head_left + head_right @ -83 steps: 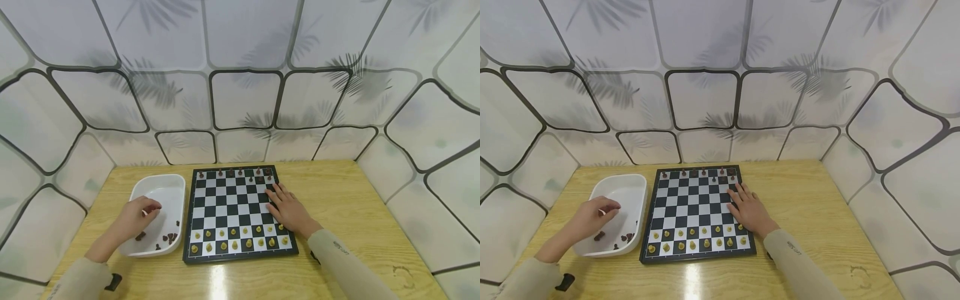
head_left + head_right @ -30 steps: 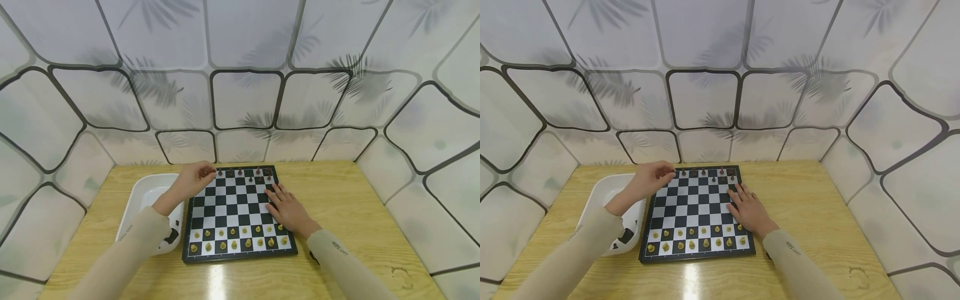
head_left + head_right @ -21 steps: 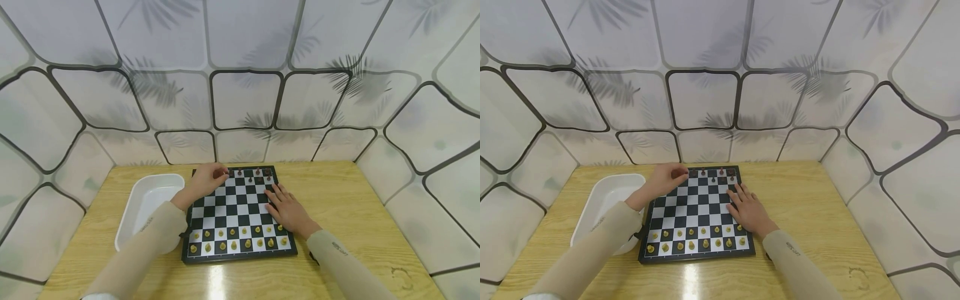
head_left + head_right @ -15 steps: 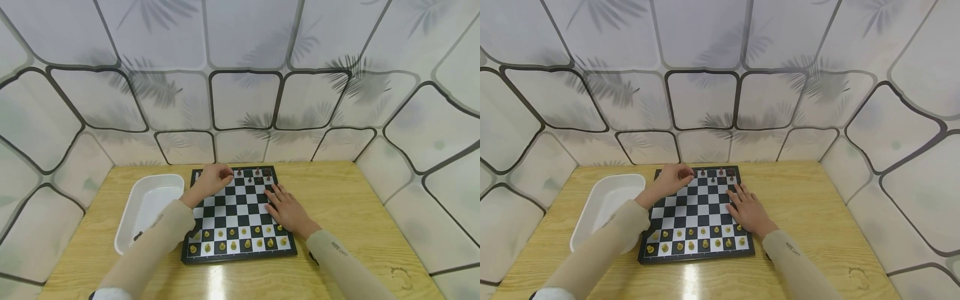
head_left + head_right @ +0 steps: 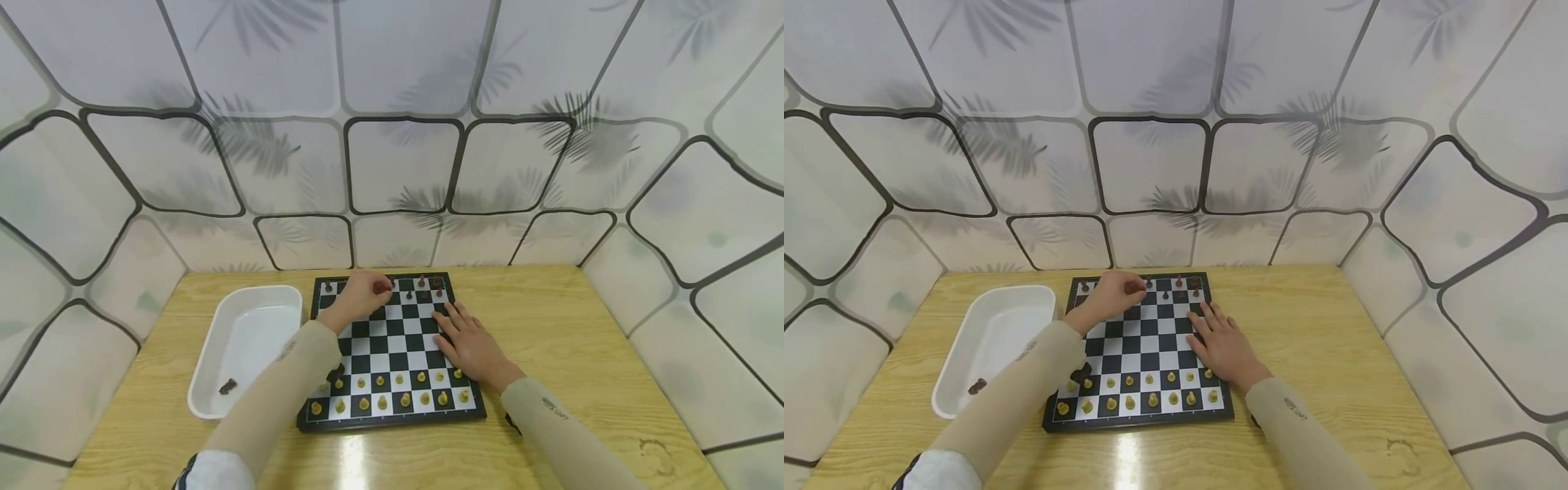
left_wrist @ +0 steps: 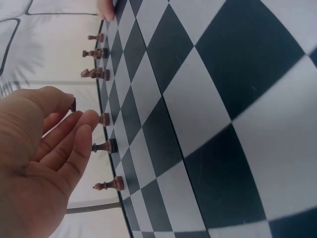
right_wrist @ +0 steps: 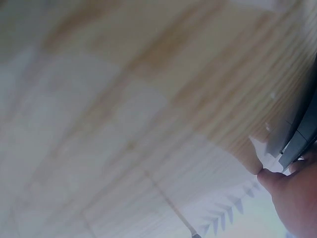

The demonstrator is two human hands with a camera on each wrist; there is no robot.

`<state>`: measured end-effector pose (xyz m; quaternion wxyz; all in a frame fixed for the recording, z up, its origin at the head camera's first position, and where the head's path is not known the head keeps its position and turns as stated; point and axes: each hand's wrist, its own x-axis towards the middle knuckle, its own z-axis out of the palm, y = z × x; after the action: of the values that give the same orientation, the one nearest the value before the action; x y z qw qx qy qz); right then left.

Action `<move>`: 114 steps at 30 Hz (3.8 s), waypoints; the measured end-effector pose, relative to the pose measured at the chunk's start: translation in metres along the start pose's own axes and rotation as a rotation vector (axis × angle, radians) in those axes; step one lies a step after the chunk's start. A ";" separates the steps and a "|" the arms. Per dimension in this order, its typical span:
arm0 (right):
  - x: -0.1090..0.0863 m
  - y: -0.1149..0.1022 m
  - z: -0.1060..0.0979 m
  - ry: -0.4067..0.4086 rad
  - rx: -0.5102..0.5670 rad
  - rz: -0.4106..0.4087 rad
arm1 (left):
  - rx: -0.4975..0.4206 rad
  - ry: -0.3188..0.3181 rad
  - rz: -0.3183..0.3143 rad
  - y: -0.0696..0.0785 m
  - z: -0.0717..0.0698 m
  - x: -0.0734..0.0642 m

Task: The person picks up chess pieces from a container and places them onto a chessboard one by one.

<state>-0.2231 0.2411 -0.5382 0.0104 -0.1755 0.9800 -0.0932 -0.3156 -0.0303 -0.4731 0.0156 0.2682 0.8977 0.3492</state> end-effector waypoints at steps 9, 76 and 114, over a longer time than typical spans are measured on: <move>-0.002 0.000 0.000 -0.001 0.004 0.009 | 0.031 -0.028 -0.082 -0.001 0.015 0.011; -0.004 0.000 -0.003 0.017 0.000 -0.015 | 0.075 -0.026 -0.137 -0.054 -0.104 -0.101; -0.001 0.003 0.002 0.015 0.015 -0.018 | -0.049 -0.333 -0.145 -0.074 -0.082 -0.208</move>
<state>-0.2231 0.2441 -0.5411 0.0034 -0.1838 0.9777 -0.1020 -0.1902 -0.2285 -0.4915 0.1955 0.2564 0.8909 0.3198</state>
